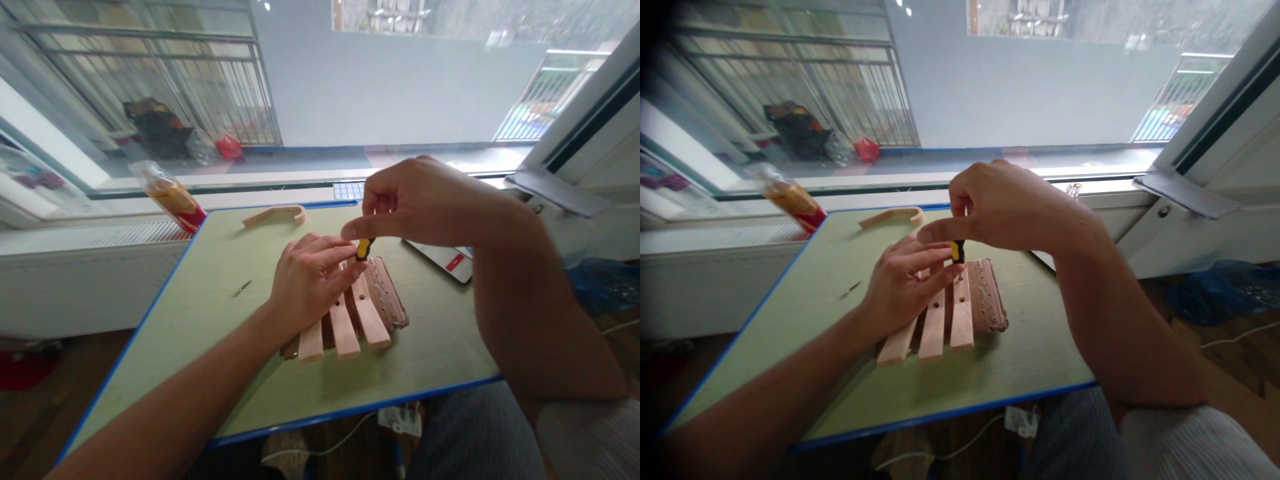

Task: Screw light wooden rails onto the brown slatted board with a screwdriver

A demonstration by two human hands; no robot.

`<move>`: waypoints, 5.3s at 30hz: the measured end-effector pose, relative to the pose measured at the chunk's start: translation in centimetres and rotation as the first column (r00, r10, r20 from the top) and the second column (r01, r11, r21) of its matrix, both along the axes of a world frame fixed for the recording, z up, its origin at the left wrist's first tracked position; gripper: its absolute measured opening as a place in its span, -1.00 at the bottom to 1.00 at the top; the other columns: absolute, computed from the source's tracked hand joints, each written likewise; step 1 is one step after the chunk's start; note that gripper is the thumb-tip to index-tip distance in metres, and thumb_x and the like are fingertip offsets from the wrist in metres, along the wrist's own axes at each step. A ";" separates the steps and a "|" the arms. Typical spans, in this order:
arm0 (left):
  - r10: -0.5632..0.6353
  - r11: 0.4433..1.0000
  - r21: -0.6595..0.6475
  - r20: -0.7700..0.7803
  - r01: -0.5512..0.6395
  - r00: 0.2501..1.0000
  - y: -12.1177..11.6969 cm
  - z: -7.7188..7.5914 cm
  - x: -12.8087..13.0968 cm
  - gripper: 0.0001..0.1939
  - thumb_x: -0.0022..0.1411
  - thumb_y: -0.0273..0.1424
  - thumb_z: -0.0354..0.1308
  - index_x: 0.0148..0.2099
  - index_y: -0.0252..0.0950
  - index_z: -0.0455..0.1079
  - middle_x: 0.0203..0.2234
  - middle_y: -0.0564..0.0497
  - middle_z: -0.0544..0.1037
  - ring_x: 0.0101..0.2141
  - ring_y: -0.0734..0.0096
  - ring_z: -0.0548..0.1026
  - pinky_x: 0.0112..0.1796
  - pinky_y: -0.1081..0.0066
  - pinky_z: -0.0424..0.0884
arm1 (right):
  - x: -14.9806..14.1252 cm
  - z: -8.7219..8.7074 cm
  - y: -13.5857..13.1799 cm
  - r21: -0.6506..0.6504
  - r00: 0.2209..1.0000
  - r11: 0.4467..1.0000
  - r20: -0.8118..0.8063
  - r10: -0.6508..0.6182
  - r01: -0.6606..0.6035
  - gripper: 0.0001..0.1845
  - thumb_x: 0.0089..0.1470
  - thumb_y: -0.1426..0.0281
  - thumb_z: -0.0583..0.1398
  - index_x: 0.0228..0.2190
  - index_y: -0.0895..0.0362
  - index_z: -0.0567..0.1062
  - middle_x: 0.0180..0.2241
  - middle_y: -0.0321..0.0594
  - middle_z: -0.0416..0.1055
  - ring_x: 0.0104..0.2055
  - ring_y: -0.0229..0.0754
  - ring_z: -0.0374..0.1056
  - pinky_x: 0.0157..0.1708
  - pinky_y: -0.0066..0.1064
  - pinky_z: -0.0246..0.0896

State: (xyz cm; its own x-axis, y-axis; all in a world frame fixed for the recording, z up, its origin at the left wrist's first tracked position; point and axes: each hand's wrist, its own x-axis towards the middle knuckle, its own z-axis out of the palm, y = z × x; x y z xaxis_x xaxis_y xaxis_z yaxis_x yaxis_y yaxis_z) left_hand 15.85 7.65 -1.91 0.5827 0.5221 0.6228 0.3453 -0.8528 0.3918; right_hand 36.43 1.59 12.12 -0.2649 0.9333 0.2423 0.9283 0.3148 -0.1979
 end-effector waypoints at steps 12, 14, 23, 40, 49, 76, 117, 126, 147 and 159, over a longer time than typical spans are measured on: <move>-0.015 1.000 0.002 -0.005 0.015 1.000 0.2 0.0 -0.2 -0.74 0.39 -0.09 0.31 0.00 -0.05 0.66 0.01 0.05 0.72 0.02 0.17 0.60 0.08 0.05 0.44 | 0.3 0.6 -0.8 -0.093 0.980 0.976 -0.061 0.192 -0.197 -0.79 0.13 0.43 0.29 -0.21 0.08 0.73 -0.32 -0.25 0.65 -0.34 -0.22 0.44 -0.36 -0.33 0.24; -0.011 1.000 0.009 -0.005 0.011 1.000 0.1 0.0 -0.1 -0.75 0.39 -0.10 0.31 0.00 -0.05 0.66 0.01 0.04 0.72 0.02 0.16 0.60 0.08 0.04 0.44 | 0.2 0.7 -0.8 -0.096 0.985 0.981 -0.051 0.167 -0.171 -0.81 0.13 0.43 0.30 -0.24 0.08 0.73 -0.32 -0.23 0.65 -0.35 -0.21 0.42 -0.36 -0.31 0.24; -0.008 1.000 0.010 -0.007 0.008 1.000 -0.1 0.1 0.0 -0.73 0.39 -0.08 0.30 0.00 -0.06 0.66 0.00 0.04 0.72 0.01 0.17 0.60 0.04 0.06 0.43 | 0.5 -0.1 -0.2 -0.074 0.997 0.995 -0.035 0.067 -0.070 -0.83 0.06 0.23 0.36 -0.40 0.08 0.64 -0.44 -0.30 0.56 -0.43 -0.24 0.34 -0.44 -0.30 0.16; -0.008 1.000 -0.003 -0.027 0.008 1.000 0.0 0.2 0.1 -0.72 0.39 -0.06 0.30 -0.01 -0.06 0.67 0.00 0.05 0.72 0.01 0.16 0.58 0.01 0.08 0.40 | 0.3 -0.4 0.2 -0.035 0.999 0.999 0.043 0.010 -0.009 -0.59 0.06 0.03 0.37 -0.55 0.07 0.47 -0.60 -0.38 0.31 -0.54 -0.31 0.09 -0.48 -0.28 -0.05; -0.016 1.000 0.007 -0.001 0.016 1.000 0.2 -0.3 -0.2 -0.74 0.39 -0.08 0.30 0.00 -0.05 0.66 0.02 0.08 0.72 0.02 0.20 0.59 0.06 0.09 0.41 | 1.0 0.3 -0.8 -0.072 0.967 0.968 -0.108 0.231 -0.240 -0.72 0.13 0.27 0.35 -0.12 0.05 0.71 -0.22 -0.30 0.66 -0.32 -0.25 0.46 -0.38 -0.36 0.23; 0.015 0.998 0.059 -0.002 -0.015 1.000 -0.2 0.0 -0.1 -0.76 0.38 -0.13 0.31 0.00 -0.06 0.66 -0.01 0.07 0.73 -0.01 0.18 0.61 -0.03 0.06 0.40 | 0.2 -0.3 -0.3 -0.013 0.999 0.999 0.001 0.036 -0.036 -0.78 0.03 0.19 0.38 -0.44 0.09 0.64 -0.57 -0.39 0.46 -0.53 -0.34 0.21 -0.54 -0.36 0.01; -0.026 1.000 -0.001 0.038 0.026 0.999 -0.2 0.0 -0.2 -0.76 0.38 -0.11 0.33 0.00 -0.04 0.66 0.01 0.07 0.71 0.04 0.19 0.59 0.09 0.05 0.43 | 1.1 0.5 -0.8 -0.121 0.968 0.963 -0.099 0.229 -0.240 -0.76 0.13 0.32 0.36 -0.14 0.01 0.73 -0.23 -0.32 0.66 -0.29 -0.23 0.48 -0.37 -0.37 0.31; -0.014 1.000 0.022 0.034 0.013 0.999 -0.2 -0.1 -0.1 -0.74 0.37 -0.10 0.33 0.00 -0.06 0.66 0.00 0.03 0.72 0.04 0.16 0.59 0.09 0.04 0.44 | 0.5 0.4 -0.7 -0.094 0.977 0.974 -0.072 0.199 -0.205 -0.83 0.11 0.42 0.33 -0.25 0.07 0.74 -0.37 -0.30 0.64 -0.38 -0.22 0.43 -0.41 -0.32 0.25; -0.008 1.000 0.012 0.029 0.007 1.000 -0.2 0.1 0.1 -0.69 0.38 -0.07 0.31 0.04 -0.08 0.65 -0.02 0.00 0.72 0.01 0.15 0.59 0.06 0.05 0.44 | 0.0 -0.4 -0.1 0.004 0.998 1.000 0.064 -0.006 0.006 -0.54 0.11 0.05 0.34 -0.61 0.06 0.41 -0.62 -0.32 0.24 -0.51 -0.26 0.04 -0.44 -0.23 -0.07; -0.025 1.000 -0.006 0.019 0.025 1.000 -0.1 0.0 -0.1 -0.72 0.39 -0.08 0.31 0.00 -0.08 0.66 -0.02 0.02 0.72 0.00 0.17 0.57 0.02 0.09 0.42 | -0.7 -0.6 0.2 -0.036 0.996 0.999 0.090 -0.026 0.029 -0.53 0.10 0.01 0.31 -0.63 0.06 0.45 -0.65 -0.36 0.14 -0.50 -0.27 0.05 -0.43 -0.27 -0.08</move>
